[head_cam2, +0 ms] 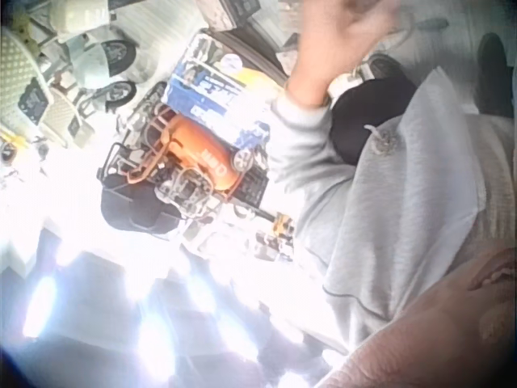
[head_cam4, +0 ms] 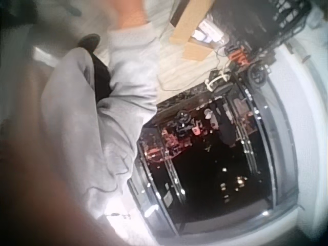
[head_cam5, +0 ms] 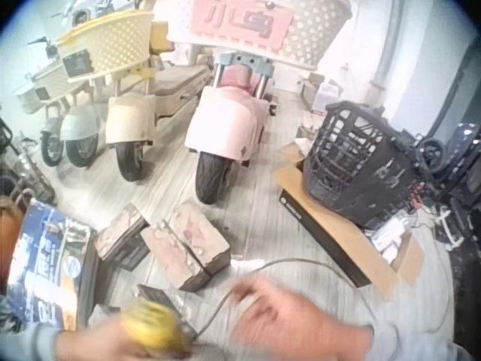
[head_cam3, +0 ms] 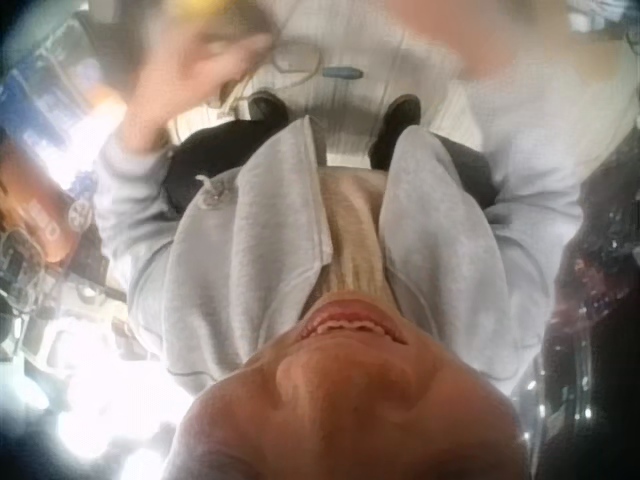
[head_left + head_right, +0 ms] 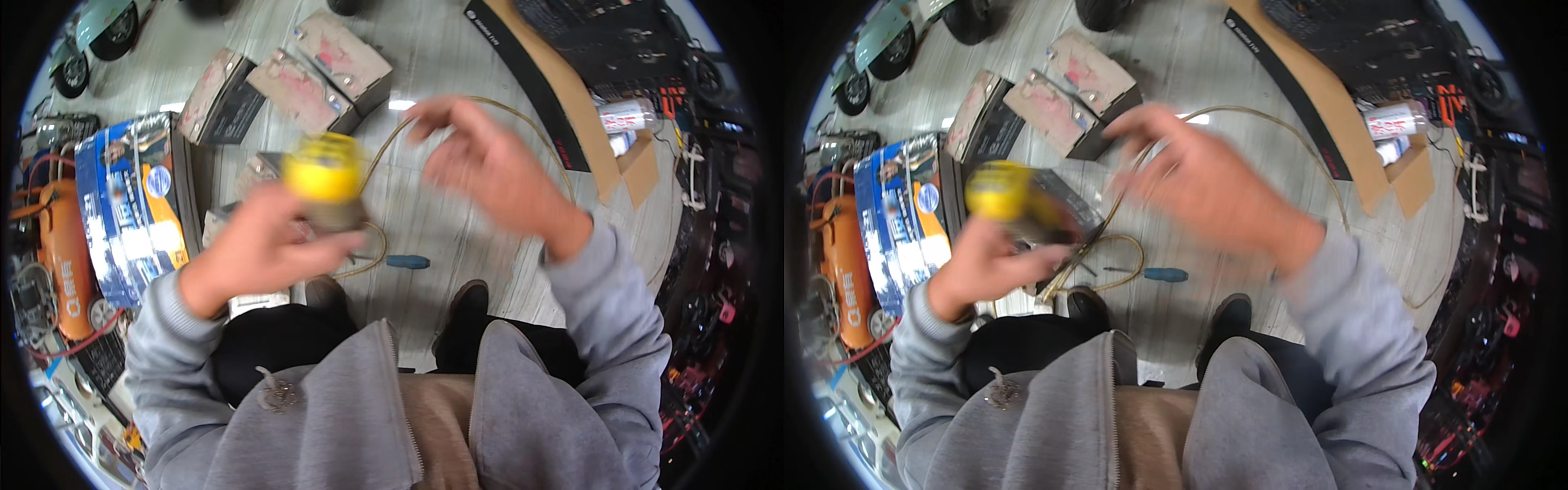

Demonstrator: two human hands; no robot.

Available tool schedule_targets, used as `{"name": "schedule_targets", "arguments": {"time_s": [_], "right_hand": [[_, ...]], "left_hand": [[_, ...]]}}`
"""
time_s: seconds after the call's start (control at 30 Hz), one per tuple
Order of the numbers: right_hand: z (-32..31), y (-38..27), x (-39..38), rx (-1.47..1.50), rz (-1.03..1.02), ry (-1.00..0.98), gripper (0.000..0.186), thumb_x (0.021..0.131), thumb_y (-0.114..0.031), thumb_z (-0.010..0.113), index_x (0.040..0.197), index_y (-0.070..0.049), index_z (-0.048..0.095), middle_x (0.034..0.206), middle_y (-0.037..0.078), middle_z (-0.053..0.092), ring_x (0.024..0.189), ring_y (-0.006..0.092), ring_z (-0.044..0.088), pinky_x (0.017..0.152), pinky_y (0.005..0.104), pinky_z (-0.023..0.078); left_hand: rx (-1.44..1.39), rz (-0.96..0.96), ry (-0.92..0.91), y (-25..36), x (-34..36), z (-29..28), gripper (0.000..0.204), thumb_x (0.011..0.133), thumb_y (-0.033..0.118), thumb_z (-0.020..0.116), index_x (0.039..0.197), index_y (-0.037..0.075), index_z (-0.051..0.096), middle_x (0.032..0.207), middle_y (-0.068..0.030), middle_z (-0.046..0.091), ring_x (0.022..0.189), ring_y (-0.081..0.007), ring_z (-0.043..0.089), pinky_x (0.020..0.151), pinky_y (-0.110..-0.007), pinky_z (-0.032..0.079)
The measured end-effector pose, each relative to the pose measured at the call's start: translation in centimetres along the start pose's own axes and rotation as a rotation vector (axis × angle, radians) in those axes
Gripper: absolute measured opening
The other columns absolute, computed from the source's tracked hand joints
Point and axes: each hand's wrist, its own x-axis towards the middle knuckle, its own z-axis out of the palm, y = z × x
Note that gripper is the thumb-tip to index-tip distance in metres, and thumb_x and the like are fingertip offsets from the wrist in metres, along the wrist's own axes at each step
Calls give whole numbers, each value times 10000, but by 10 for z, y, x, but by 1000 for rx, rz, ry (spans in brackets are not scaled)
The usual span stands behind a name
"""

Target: The person is repairing batteries using a screwdriver. They are seen unscrewing and screwing parts of the batteries, and handling them with care.

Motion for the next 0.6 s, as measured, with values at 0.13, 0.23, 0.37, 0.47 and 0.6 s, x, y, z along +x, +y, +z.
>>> {"name": "schedule_targets", "arguments": {"time_s": [0.13, 0.23, 0.37, 0.47, 0.6], "right_hand": [[-99, 145, 56, -900, 113, 379, 418, 946, -185, 608, 1335, -57, 523, 1264, 224, 580, 1172, 390, 552, 977, 417, 460], [-168, 255, 87, -1100, 213, 448, 428, 936, -91, 539, 1363, -97, 503, 1277, 240, 556, 1213, 406, 521, 1029, 452, 441], [-212, 341, 114, -1190, 314, 563, 412, 941, -68, 492, 1347, -123, 531, 1204, 222, 599, 1132, 378, 593, 945, 430, 510], [-216, 352, 119, -1291, 71, 541, 294, 924, -25, 464, 1162, 36, 625, 1037, 241, 659, 1013, 389, 639, 891, 413, 531], [-205, 340, 125, -1459, 41, 467, 319, 968, -42, 419, 1244, 56, 547, 988, 248, 651, 945, 391, 637, 818, 433, 527]], "left_hand": [[-296, -99, 774, 60, -105, -6, 294, 959, 230, 600, 1142, 14, 521, 1055, -98, 533, 746, -95, 518, 616, -214, 465], [-356, 51, 1367, 86, -158, 24, 334, 1030, 298, 479, 1208, 19, 437, 1063, -106, 458, 587, -42, 423, 452, -152, 337], [-293, -99, 1622, 88, -175, 58, 335, 1047, 303, 450, 1227, 21, 432, 1067, -122, 475, 530, -43, 392, 450, -164, 388], [-198, -173, 1625, 101, -182, 75, 370, 1010, 358, 531, 1197, 48, 450, 1041, -127, 502, 538, -54, 460, 452, -165, 417], [-173, -309, 1594, 123, -195, 94, 467, 934, 387, 654, 1154, 28, 451, 1011, -189, 536, 618, -89, 492, 496, -174, 469]]}}
